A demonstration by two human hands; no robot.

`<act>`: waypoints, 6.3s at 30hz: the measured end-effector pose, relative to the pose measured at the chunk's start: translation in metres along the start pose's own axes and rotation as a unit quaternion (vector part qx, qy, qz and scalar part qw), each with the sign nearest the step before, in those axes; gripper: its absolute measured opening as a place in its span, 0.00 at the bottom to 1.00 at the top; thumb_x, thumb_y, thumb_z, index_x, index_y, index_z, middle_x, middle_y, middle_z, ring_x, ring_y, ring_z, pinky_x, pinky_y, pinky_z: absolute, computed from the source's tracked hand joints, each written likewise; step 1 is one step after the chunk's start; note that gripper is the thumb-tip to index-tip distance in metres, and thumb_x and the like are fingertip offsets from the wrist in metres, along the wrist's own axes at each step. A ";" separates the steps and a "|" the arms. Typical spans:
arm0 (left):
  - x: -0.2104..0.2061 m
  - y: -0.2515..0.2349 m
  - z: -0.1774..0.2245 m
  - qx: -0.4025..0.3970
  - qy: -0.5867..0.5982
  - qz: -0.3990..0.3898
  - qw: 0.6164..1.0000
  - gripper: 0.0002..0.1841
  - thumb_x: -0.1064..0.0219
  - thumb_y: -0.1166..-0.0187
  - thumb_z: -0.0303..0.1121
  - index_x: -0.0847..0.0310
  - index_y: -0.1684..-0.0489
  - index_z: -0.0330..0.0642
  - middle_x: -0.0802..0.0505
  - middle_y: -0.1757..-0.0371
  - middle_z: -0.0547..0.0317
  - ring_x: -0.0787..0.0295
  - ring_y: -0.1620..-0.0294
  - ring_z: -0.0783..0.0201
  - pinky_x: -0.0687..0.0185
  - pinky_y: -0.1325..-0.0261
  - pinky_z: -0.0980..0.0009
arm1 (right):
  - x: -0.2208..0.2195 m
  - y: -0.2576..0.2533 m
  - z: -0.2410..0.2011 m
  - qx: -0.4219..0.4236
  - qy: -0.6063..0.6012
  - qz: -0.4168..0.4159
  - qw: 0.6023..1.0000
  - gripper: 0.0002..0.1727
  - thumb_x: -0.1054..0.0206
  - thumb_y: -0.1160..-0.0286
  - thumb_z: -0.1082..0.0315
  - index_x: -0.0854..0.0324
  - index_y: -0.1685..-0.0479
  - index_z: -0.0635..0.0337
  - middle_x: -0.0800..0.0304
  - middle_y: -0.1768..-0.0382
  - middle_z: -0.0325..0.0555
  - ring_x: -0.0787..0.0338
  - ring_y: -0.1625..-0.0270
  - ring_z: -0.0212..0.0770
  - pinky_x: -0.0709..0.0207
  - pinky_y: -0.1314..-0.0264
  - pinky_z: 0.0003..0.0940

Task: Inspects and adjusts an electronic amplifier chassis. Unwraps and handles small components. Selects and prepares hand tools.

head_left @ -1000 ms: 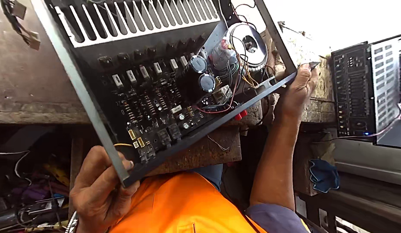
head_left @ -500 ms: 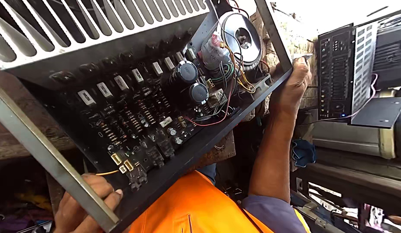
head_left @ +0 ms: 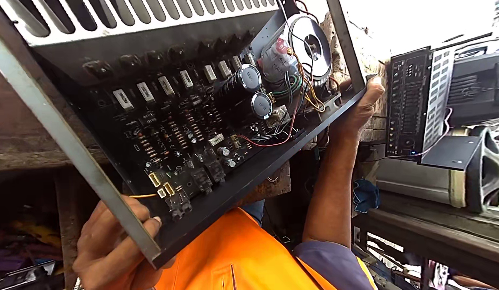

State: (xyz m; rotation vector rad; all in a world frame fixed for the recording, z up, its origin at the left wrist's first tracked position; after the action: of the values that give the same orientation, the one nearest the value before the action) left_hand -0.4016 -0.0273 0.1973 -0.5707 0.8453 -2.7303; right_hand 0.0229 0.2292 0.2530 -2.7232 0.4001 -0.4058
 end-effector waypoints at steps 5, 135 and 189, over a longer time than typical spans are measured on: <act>-0.001 0.003 -0.002 -0.001 0.014 0.006 1.000 0.11 0.39 0.17 0.48 0.20 0.59 0.52 0.19 0.53 0.66 0.22 0.48 0.71 0.29 0.41 0.73 | 0.000 0.000 -0.001 0.018 0.010 -0.014 1.000 0.27 0.73 0.07 0.62 0.24 0.55 0.55 0.11 0.69 0.31 0.12 0.63 0.25 0.17 0.53 0.24; -0.239 -0.005 0.045 0.371 0.280 -0.252 0.849 0.10 0.45 0.07 0.36 0.22 0.57 0.43 0.18 0.79 0.57 0.27 0.89 0.70 0.33 0.89 0.80 | 0.019 0.223 -0.032 0.183 0.141 -0.171 0.958 0.16 0.27 0.25 0.72 0.12 0.41 0.70 0.09 0.48 0.56 0.13 0.44 0.45 0.18 0.38 0.38; -0.165 0.012 0.023 0.258 0.364 -0.152 0.882 0.12 0.44 0.16 0.19 0.18 0.43 0.37 0.11 0.40 0.51 0.08 0.54 0.60 0.06 0.53 0.65 | -0.002 0.220 -0.022 0.047 0.129 -0.179 0.974 0.09 0.35 0.17 0.72 0.11 0.49 0.66 0.13 0.52 0.48 0.13 0.51 0.36 0.17 0.51 0.29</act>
State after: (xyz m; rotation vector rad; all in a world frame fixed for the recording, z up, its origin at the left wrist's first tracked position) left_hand -0.2422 0.0055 0.1584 0.5125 0.0857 -3.2943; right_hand -0.0349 0.0256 0.1874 -2.6535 -0.0524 -0.8587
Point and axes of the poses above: each hand's wrist, its own y-axis away from the middle knuckle, its own x-axis out of the back of the hand, z = x × y, the point moved 8 cm from there along -y, towards the middle knuckle
